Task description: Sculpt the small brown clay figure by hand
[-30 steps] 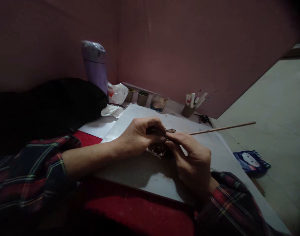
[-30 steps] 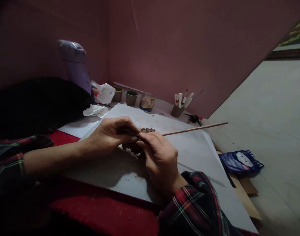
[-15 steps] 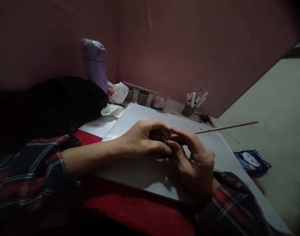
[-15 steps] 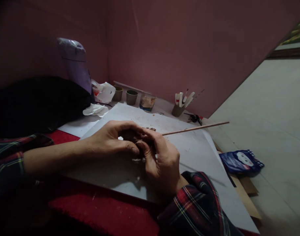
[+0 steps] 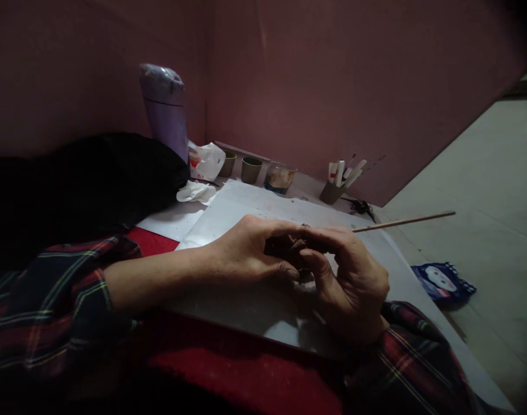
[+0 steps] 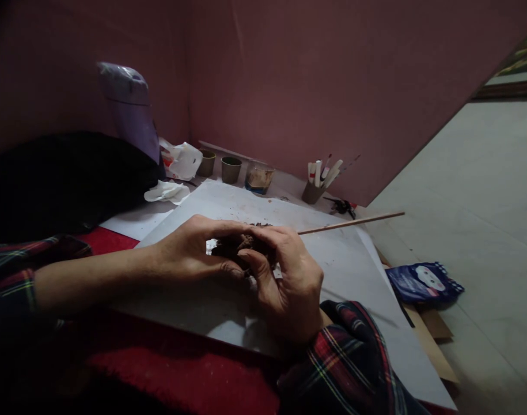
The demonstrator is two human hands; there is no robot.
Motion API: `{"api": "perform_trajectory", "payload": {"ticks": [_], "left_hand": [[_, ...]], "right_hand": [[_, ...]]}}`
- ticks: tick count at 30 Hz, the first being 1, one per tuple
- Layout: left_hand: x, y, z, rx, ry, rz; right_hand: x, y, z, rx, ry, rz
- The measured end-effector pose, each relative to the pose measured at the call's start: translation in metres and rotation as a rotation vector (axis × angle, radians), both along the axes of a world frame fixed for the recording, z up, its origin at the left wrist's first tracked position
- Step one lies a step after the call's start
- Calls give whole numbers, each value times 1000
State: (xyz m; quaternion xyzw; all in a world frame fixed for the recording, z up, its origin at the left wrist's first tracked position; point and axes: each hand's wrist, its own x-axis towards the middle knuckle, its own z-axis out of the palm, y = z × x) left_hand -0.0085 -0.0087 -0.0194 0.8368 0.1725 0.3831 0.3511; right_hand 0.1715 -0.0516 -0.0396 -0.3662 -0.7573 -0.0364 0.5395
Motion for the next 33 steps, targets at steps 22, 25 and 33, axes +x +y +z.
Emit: {"api": "perform_trajectory", "payload": {"ticks": [22, 25, 33], "left_hand": [[1, -2, 6, -100, 56, 112], [0, -3, 6, -62, 98, 92], [1, -6, 8, -11, 106, 125]], "right_hand": [[-2, -1, 0, 22, -44, -6], [-2, -1, 2, 42, -67, 8], [-2, -1, 2, 54, -84, -3]]}}
